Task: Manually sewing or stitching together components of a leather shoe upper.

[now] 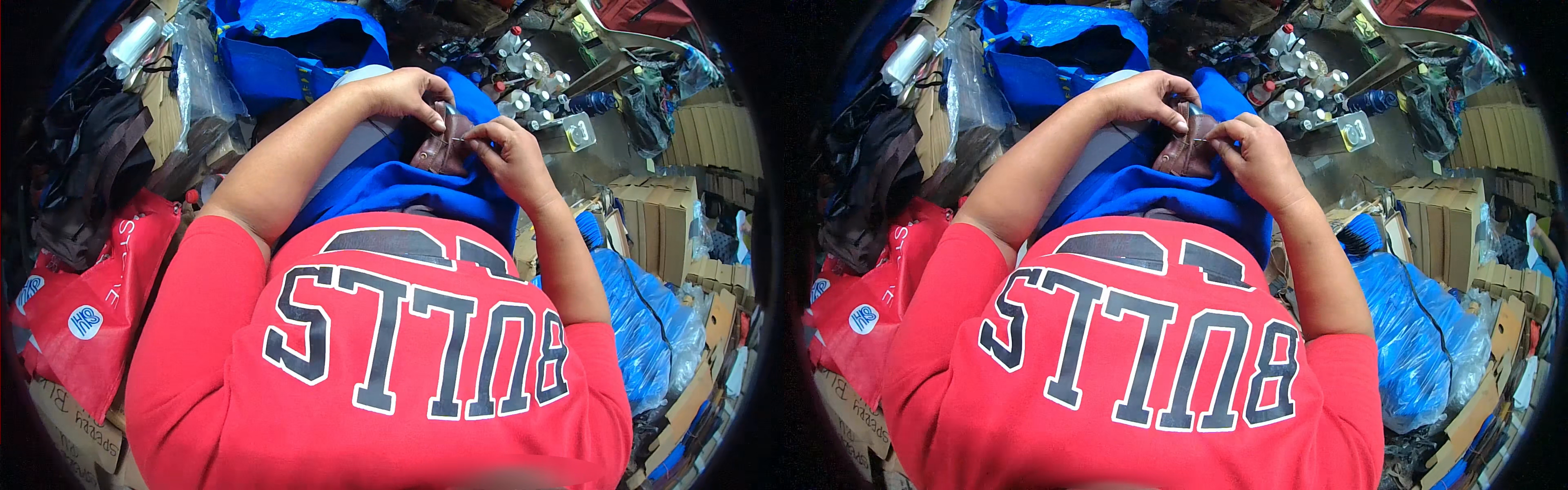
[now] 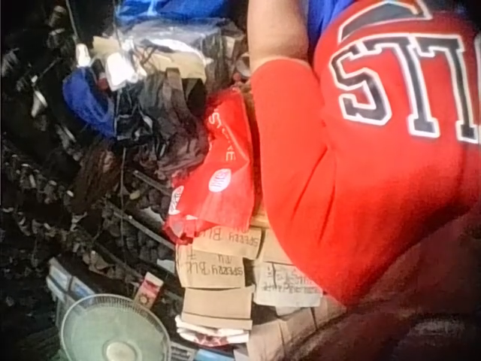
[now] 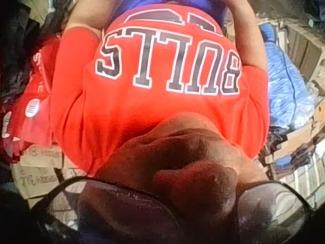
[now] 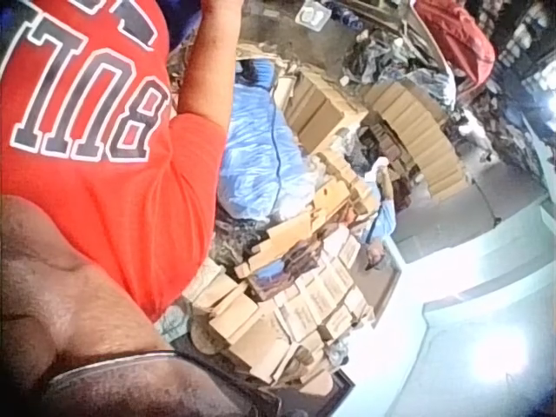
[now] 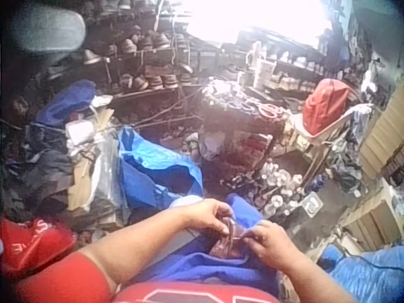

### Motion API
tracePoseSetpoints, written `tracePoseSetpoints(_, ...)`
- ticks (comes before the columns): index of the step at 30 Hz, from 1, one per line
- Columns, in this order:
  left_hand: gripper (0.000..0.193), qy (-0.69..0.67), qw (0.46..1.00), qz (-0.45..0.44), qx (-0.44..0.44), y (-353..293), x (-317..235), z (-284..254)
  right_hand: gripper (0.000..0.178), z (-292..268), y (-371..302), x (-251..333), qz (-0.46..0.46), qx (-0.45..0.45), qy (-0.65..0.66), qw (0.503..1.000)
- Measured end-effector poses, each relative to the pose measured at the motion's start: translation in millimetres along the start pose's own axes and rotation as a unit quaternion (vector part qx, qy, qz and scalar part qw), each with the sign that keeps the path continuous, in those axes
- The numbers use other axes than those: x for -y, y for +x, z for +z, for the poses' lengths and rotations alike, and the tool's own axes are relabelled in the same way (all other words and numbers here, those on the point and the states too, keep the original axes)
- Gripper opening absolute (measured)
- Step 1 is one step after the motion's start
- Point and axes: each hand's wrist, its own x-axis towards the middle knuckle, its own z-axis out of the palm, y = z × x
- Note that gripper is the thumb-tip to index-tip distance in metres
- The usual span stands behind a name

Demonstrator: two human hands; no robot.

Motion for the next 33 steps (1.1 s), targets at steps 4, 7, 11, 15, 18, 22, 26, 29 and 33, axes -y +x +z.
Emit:
tracePoseSetpoints(4, 0.047, -0.004, 1.000, 0.004, 0.005, -1.4, -3.1, -0.5, 0.009, -3.3, 3.0, 3.0, -0.003, 0.017, -0.044, 0.999)
tracePoseSetpoints(7, 0.047, 0.003, 1.000, 0.003, 0.000, -1.5, -2.5, -0.2, 0.010, -4.3, 5.0, 3.8, -0.021, 0.017, -0.072, 0.997)
tracePoseSetpoints(11, 0.046, -0.018, 1.000, 0.009, 0.001, -1.3, 2.5, 0.6, 0.010, -3.3, 7.1, 4.8, -0.017, 0.031, -0.080, 0.996)
tracePoseSetpoints(15, 0.044, 0.007, 1.000, 0.009, -0.020, -3.0, -0.7, 3.1, 0.009, 4.0, 10.0, -13.5, 0.030, 0.058, 0.030, 0.997)
tracePoseSetpoints(18, 0.041, 0.041, 0.998, 0.025, -0.036, -1.0, 0.6, 6.0, 0.011, 9.3, 9.5, -35.9, 0.050, 0.068, 0.114, 0.990)
tracePoseSetpoints(22, 0.040, 0.075, 0.994, 0.035, -0.078, -3.4, -2.6, 10.9, 0.009, 17.7, 8.2, -43.4, 0.052, 0.059, 0.165, 0.983)
tracePoseSetpoints(26, 0.041, 0.068, 0.993, 0.047, -0.081, -3.7, 2.8, 10.6, 0.013, 33.6, 6.2, -30.8, 0.055, 0.007, 0.178, 0.982)
tracePoseSetpoints(29, 0.040, 0.100, 0.992, 0.029, -0.077, -9.7, 2.6, 11.6, 0.014, 31.1, -3.3, -18.1, 0.017, -0.030, 0.108, 0.994)
tracePoseSetpoints(33, 0.029, 0.148, 0.962, 0.125, -0.194, -39.2, 1.4, 19.9, 0.017, 29.9, -15.9, -8.7, -0.016, -0.046, 0.072, 0.996)
